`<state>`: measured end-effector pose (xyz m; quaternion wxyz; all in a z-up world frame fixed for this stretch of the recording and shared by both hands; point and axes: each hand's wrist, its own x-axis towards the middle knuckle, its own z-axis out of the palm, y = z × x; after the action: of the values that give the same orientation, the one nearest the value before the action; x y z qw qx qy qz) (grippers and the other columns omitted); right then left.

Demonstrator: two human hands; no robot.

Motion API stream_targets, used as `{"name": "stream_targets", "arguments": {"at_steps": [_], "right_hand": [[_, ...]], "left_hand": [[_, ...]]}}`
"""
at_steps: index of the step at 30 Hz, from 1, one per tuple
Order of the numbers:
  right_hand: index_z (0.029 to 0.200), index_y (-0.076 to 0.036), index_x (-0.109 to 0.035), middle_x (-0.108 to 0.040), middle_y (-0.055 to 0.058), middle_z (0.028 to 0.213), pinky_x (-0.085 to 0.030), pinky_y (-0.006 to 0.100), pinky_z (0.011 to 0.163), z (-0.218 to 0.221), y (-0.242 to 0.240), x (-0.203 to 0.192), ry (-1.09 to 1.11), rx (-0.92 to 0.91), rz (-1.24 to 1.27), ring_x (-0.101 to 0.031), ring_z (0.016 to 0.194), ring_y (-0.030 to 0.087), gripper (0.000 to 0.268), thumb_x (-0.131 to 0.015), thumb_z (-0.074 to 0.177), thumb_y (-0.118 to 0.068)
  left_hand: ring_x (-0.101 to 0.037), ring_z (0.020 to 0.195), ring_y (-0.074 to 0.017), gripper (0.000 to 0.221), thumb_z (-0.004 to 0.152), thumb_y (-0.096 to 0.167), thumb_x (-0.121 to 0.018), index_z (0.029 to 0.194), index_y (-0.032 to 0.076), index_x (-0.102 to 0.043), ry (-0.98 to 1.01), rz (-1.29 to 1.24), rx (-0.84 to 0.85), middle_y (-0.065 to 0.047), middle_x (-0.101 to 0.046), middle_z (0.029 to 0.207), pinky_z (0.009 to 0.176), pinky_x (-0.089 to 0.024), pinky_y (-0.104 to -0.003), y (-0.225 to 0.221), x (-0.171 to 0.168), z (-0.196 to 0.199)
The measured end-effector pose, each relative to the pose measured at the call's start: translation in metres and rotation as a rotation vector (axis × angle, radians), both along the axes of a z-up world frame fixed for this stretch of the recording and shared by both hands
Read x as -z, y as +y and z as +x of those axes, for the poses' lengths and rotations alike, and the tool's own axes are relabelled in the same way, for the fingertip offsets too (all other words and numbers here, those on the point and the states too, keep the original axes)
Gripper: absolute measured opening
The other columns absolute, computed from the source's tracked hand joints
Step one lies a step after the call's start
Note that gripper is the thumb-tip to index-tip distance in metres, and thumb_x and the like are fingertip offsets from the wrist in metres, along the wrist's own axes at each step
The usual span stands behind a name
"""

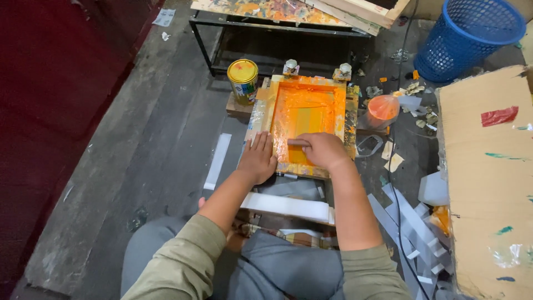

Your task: Manually screen printing orange ink onto small white material strips using a squeegee and a screen frame.

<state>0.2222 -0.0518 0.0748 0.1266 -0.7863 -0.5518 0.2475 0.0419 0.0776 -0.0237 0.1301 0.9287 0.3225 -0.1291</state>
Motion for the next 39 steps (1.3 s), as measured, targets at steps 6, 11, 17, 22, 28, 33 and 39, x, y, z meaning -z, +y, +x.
{"name": "stream_targets", "arguments": {"at_steps": [6, 11, 17, 22, 28, 33, 39], "right_hand": [[0.144, -0.025, -0.059, -0.063, 0.005, 0.142, -0.047, 0.051, 0.106, 0.04, 0.032, 0.077, -0.357, -0.024, 0.231, -0.053, 0.137, 0.028, 0.048, -0.053, 0.097, -0.018], [0.147, -0.027, -0.054, -0.058, 0.006, 0.147, -0.046, 0.051, 0.109, 0.046, 0.038, 0.099, -0.35, -0.049, 0.149, -0.048, 0.142, 0.027, 0.051, -0.054, 0.096, -0.023], [0.153, -0.02, -0.047, -0.053, 0.012, 0.151, -0.041, 0.055, 0.113, 0.027, 0.029, 0.067, -0.191, -0.062, 0.019, -0.044, 0.145, 0.035, 0.055, -0.053, 0.098, -0.021], [0.151, -0.019, -0.05, -0.057, 0.011, 0.148, -0.043, 0.055, 0.111, -0.006, 0.007, 0.02, -0.048, -0.05, -0.084, -0.05, 0.14, 0.036, 0.051, -0.053, 0.101, -0.023], [0.14, -0.015, -0.065, -0.067, 0.018, 0.136, -0.043, 0.053, 0.113, -0.038, -0.015, -0.022, 0.145, -0.009, -0.199, -0.055, 0.136, 0.04, 0.044, -0.055, 0.097, -0.021], [0.142, -0.018, -0.064, -0.069, 0.014, 0.134, -0.043, 0.05, 0.114, -0.047, -0.023, -0.031, 0.071, -0.019, -0.181, -0.057, 0.134, 0.038, 0.043, -0.053, 0.1, -0.019], [0.135, -0.027, -0.07, -0.077, 0.003, 0.116, -0.048, 0.047, 0.107, -0.019, -0.018, 0.0, -0.033, 0.005, -0.079, -0.064, 0.124, 0.032, 0.04, -0.053, 0.099, -0.02]], "left_hand": [[-0.002, 0.16, -0.0294, 0.075, 0.1, 0.046, -0.013, 0.164, 0.006, -0.011, -0.031, 0.016, -0.003, -0.014, -0.004, 0.173, 0.128, 0.001, -0.048, 0.03, 0.001, 0.03], [-0.002, 0.16, -0.0275, 0.073, 0.101, 0.045, -0.014, 0.165, 0.008, -0.012, -0.024, 0.022, -0.023, -0.012, -0.004, 0.173, 0.128, 0.002, -0.047, 0.035, -0.008, 0.039], [-0.005, 0.16, -0.0257, 0.072, 0.102, 0.046, -0.012, 0.165, 0.011, -0.013, -0.008, -0.008, -0.048, -0.009, -0.005, 0.173, 0.128, 0.002, -0.048, 0.022, -0.014, 0.026], [-0.007, 0.159, -0.0251, 0.072, 0.101, 0.044, -0.011, 0.166, 0.013, -0.011, -0.014, -0.071, -0.069, -0.006, -0.003, 0.174, 0.128, 0.002, -0.048, -0.007, -0.02, -0.006], [-0.008, 0.159, -0.0252, 0.072, 0.101, 0.045, -0.012, 0.166, 0.013, -0.009, -0.024, -0.127, -0.086, -0.006, 0.001, 0.173, 0.127, 0.002, -0.05, -0.04, -0.027, -0.039], [-0.015, 0.158, -0.0265, 0.07, 0.103, 0.044, -0.016, 0.165, 0.012, -0.014, 0.011, -0.098, -0.094, -0.008, -0.007, 0.173, 0.128, -0.001, -0.053, -0.051, -0.03, -0.048], [-0.012, 0.159, -0.0244, 0.071, 0.103, 0.048, -0.013, 0.165, 0.014, -0.015, 0.07, -0.055, -0.08, -0.005, -0.007, 0.173, 0.128, 0.001, -0.053, -0.045, -0.037, -0.04]]}}
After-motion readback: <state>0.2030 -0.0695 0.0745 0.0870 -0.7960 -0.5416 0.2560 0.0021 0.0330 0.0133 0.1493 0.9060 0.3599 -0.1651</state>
